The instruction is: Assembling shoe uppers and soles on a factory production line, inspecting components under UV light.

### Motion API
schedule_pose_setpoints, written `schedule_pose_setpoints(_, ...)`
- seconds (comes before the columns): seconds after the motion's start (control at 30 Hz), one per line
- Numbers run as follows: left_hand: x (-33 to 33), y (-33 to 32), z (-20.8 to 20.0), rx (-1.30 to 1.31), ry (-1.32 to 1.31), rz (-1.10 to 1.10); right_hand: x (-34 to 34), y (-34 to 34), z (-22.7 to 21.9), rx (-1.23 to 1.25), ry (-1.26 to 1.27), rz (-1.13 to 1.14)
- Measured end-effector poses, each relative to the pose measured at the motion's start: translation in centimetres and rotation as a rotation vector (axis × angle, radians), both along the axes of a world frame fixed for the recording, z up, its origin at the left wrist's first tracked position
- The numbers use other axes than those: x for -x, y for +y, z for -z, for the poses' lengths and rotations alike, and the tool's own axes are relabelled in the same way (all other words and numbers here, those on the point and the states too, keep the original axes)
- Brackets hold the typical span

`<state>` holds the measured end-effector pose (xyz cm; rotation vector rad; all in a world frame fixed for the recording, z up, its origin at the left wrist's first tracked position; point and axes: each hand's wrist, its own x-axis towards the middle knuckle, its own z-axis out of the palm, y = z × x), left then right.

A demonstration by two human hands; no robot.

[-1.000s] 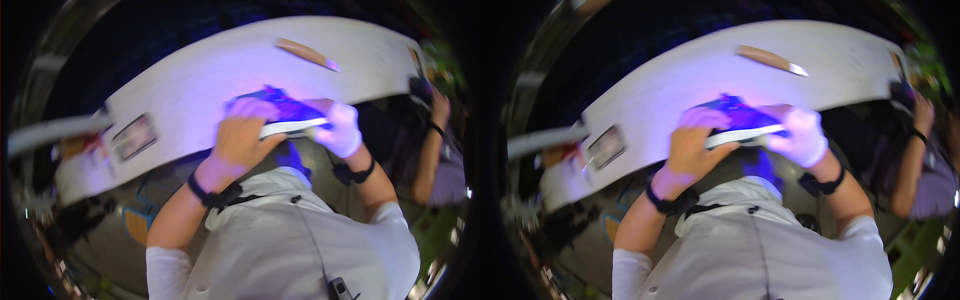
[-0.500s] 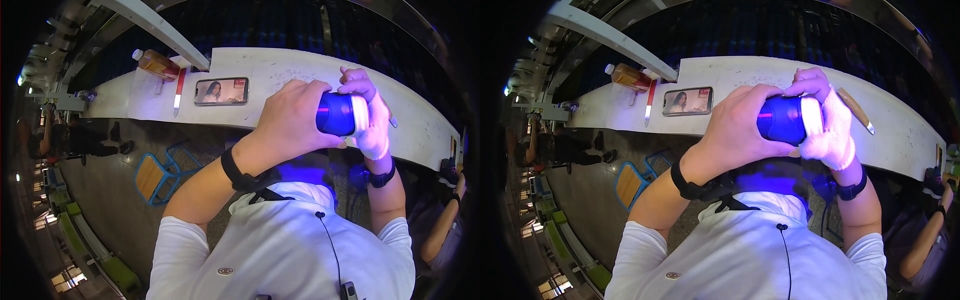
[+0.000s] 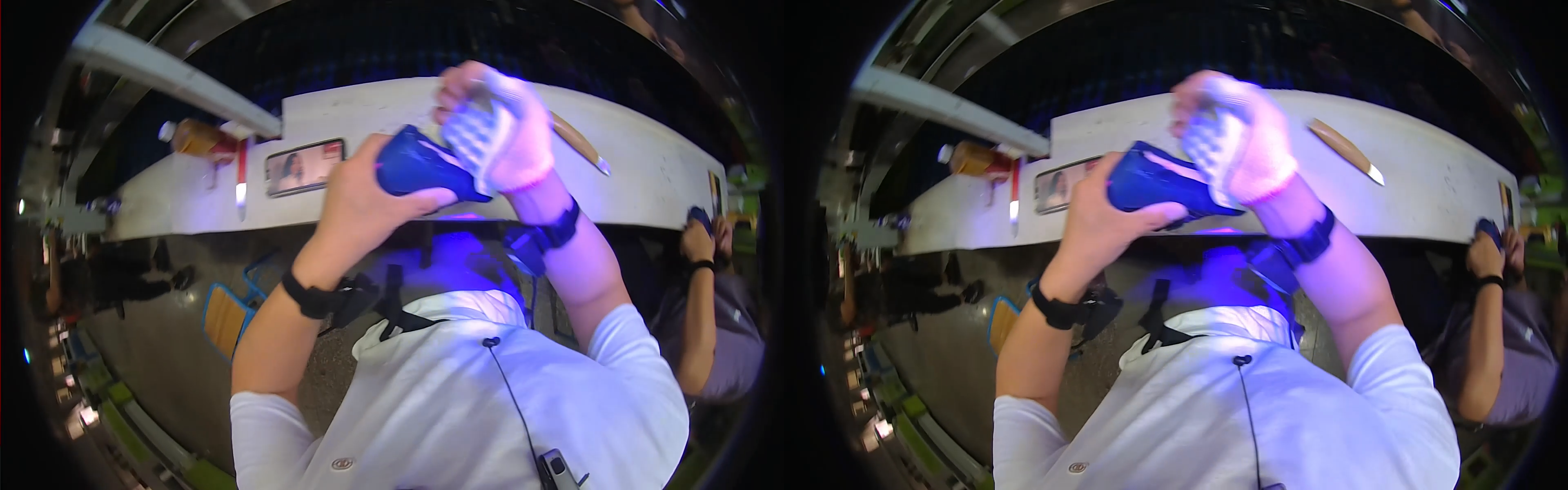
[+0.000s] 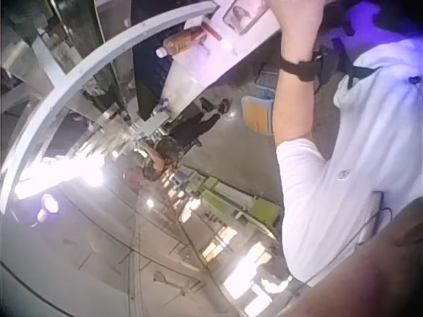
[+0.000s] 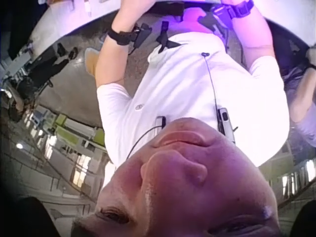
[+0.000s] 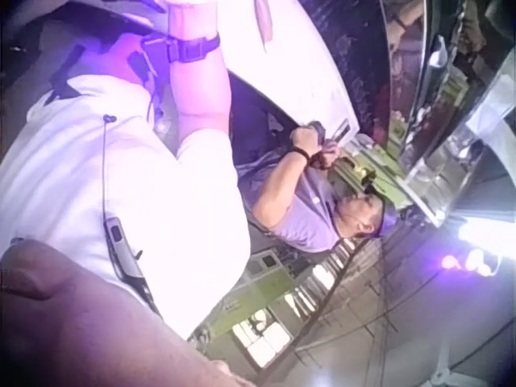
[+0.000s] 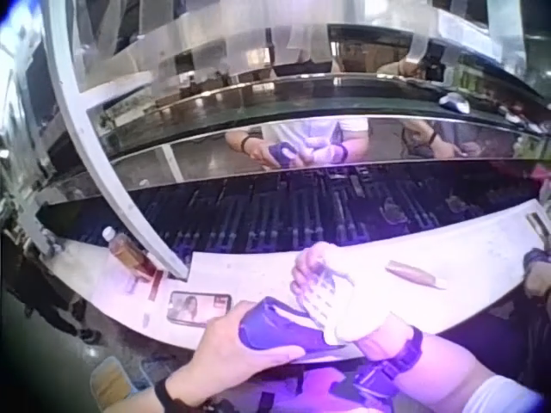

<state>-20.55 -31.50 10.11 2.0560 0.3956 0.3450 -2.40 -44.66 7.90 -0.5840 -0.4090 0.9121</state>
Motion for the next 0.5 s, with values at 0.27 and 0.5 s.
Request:
schedule_pose_setpoints(0.27, -4.0, -0.5, -2.3, -0.063, 0.137, 0.045, -0.4, 0.6, -2.7, 0.226, -0.378, -0.117)
schedule_pose_setpoints(0.5, -8.8, -2.4, -3.6, -0.415, 0.082, 0.182, -3.6, -3.1, -2.2, 0.275, -0.76, 0.08)
